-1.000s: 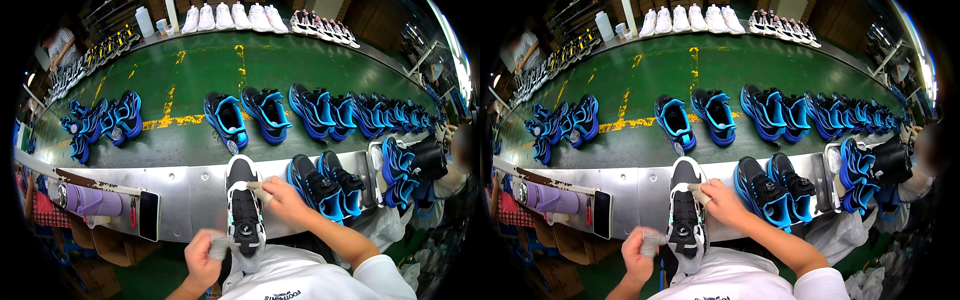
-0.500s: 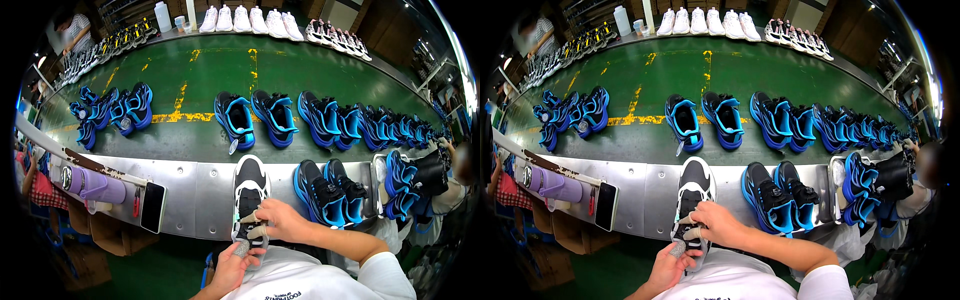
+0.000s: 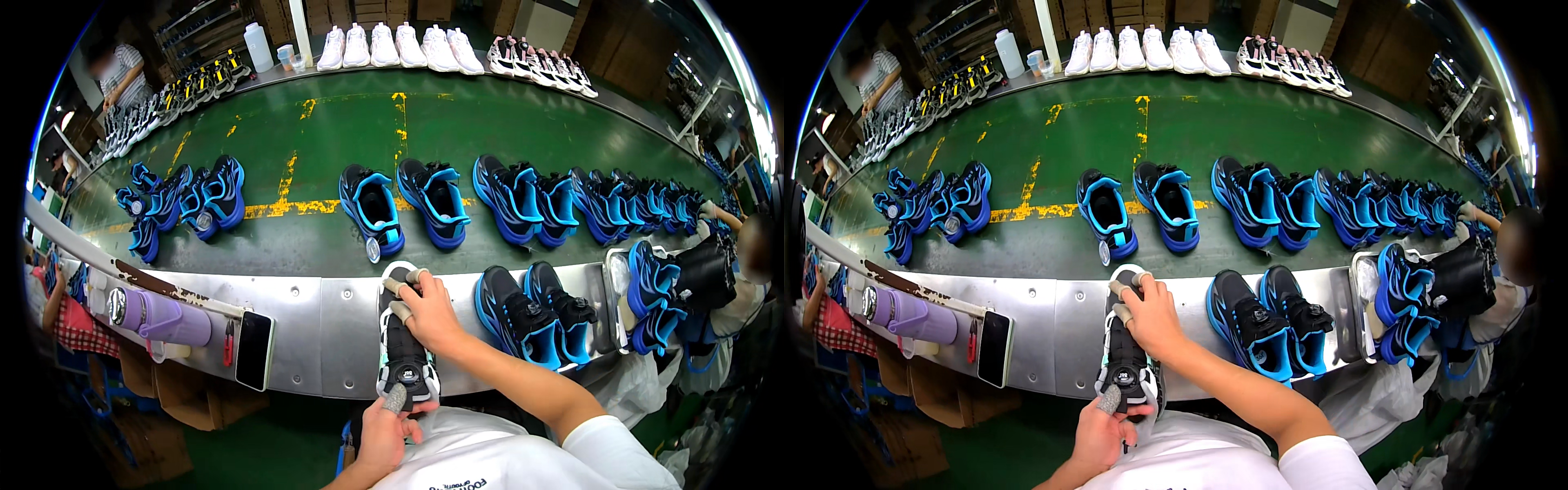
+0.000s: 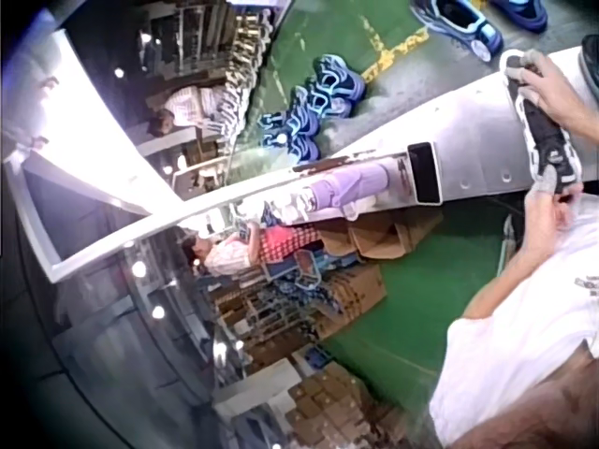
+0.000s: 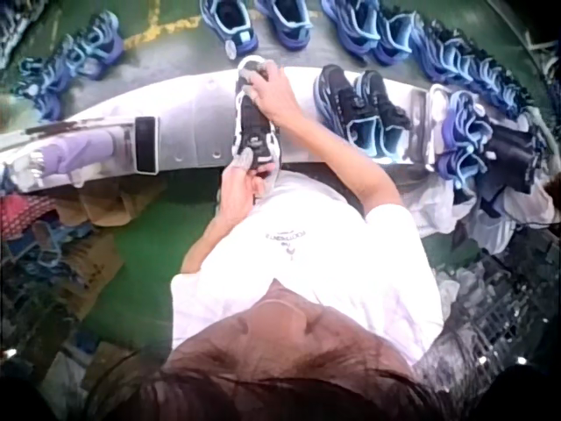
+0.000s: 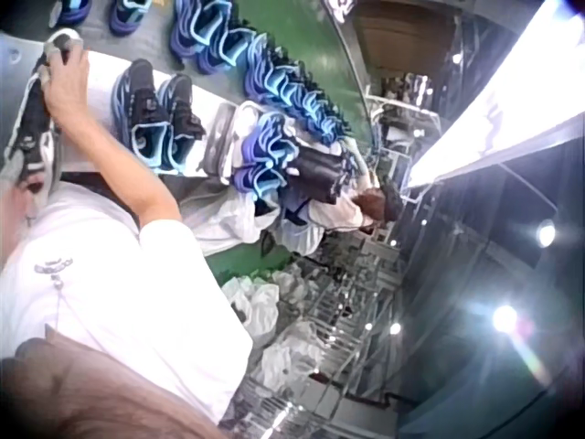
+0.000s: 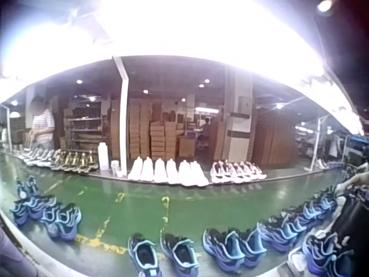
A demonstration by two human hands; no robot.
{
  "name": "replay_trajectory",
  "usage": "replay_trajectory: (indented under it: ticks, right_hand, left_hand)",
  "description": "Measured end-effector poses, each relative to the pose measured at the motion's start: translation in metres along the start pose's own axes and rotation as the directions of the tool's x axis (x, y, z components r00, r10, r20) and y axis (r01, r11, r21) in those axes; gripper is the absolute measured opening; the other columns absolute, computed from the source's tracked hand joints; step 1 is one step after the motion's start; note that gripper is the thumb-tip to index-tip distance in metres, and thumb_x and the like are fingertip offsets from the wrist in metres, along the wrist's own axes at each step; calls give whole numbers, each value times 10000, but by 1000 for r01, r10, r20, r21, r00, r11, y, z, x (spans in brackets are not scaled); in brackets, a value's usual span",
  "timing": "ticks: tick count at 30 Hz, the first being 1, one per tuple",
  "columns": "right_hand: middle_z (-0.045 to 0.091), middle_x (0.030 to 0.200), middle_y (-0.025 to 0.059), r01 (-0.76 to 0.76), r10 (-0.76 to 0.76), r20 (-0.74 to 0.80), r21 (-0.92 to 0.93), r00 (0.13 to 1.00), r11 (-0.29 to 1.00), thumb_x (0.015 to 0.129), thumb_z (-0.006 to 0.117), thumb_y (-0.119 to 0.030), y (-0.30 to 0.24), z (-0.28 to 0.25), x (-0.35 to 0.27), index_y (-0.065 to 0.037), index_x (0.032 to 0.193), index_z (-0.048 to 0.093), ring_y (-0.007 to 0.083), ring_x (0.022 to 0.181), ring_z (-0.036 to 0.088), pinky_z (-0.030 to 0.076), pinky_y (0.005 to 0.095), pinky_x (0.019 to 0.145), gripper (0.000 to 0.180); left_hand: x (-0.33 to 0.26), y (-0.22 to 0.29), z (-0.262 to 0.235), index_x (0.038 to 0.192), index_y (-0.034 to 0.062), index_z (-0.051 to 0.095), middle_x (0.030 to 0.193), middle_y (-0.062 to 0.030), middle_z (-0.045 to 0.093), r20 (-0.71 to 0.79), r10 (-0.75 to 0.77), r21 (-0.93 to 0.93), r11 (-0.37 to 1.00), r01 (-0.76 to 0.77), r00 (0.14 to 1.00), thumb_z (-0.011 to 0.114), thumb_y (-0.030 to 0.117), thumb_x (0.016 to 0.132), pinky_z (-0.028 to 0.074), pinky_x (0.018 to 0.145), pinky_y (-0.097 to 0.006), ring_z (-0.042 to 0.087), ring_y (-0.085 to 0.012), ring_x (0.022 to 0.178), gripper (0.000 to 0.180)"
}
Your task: The person wipes the exterior surfaces of several athletic shoes using a small cloth, handling each shoe individually to clean the sides, heels, and soles before placing them back on the workbench.
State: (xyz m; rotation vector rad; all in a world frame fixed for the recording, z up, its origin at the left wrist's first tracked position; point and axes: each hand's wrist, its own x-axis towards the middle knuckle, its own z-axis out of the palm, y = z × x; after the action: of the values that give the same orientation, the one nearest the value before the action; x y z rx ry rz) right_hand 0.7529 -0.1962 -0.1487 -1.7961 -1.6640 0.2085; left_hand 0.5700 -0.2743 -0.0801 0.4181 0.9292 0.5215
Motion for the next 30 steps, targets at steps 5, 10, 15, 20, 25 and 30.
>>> replay_trajectory:
  ticks: [5,10,15,20,25,30]
  right_hand:
    - [493,1067,103,13,-14,20,62,1000,998,847,669,-214,9,-2,-2,-203,1195,648,282,920,506,438,400,830,349]
    - [498,1031,89,26,-27,11,71,1000,997,852,659,-204,16,-6,1,-210,1185,660,268,872,499,448,379,796,333]
    - [543,892,113,-215,119,309,300,944,929,903,613,-197,22,-50,7,-168,1149,690,270,863,520,456,362,797,259]
    - [601,894,88,-172,-294,584,611,757,773,912,641,-242,17,-104,1,-152,1242,651,193,884,562,447,322,808,343]
    - [536,825,84,-165,-327,709,529,624,832,908,624,-256,-16,-118,-25,-168,1236,653,212,876,543,435,310,782,340]
    - [618,897,73,-187,-208,618,511,759,839,927,613,-244,-6,-115,-35,-123,1141,690,182,879,592,472,335,800,257]
  left_hand:
    - [-2,-20,4,1046,-13,594,787,-130,681,-51,143,304,945,-121,988,483,211,1014,398,489,-233,497,-72,528,252]
    - [-2,-27,2,1028,-42,597,815,-136,689,60,224,423,877,-228,973,478,205,1016,437,559,-227,534,-82,588,274]
    - [-13,-14,-1,1086,-37,586,1065,-203,654,124,77,-8,997,-77,989,478,247,1013,492,623,-311,652,-268,825,312]
    - [-13,-12,4,1232,-12,521,1166,-109,602,160,-40,-225,971,76,986,475,250,1001,494,680,-348,597,-331,1076,352]
    - [-7,-34,8,1207,5,514,1137,-129,603,158,64,-268,963,-19,985,445,236,1013,490,683,-347,605,-313,1035,310]
    - [-9,-31,20,1152,12,552,1153,-152,608,137,26,-141,990,-6,990,461,212,1003,493,706,-351,598,-296,1035,266]
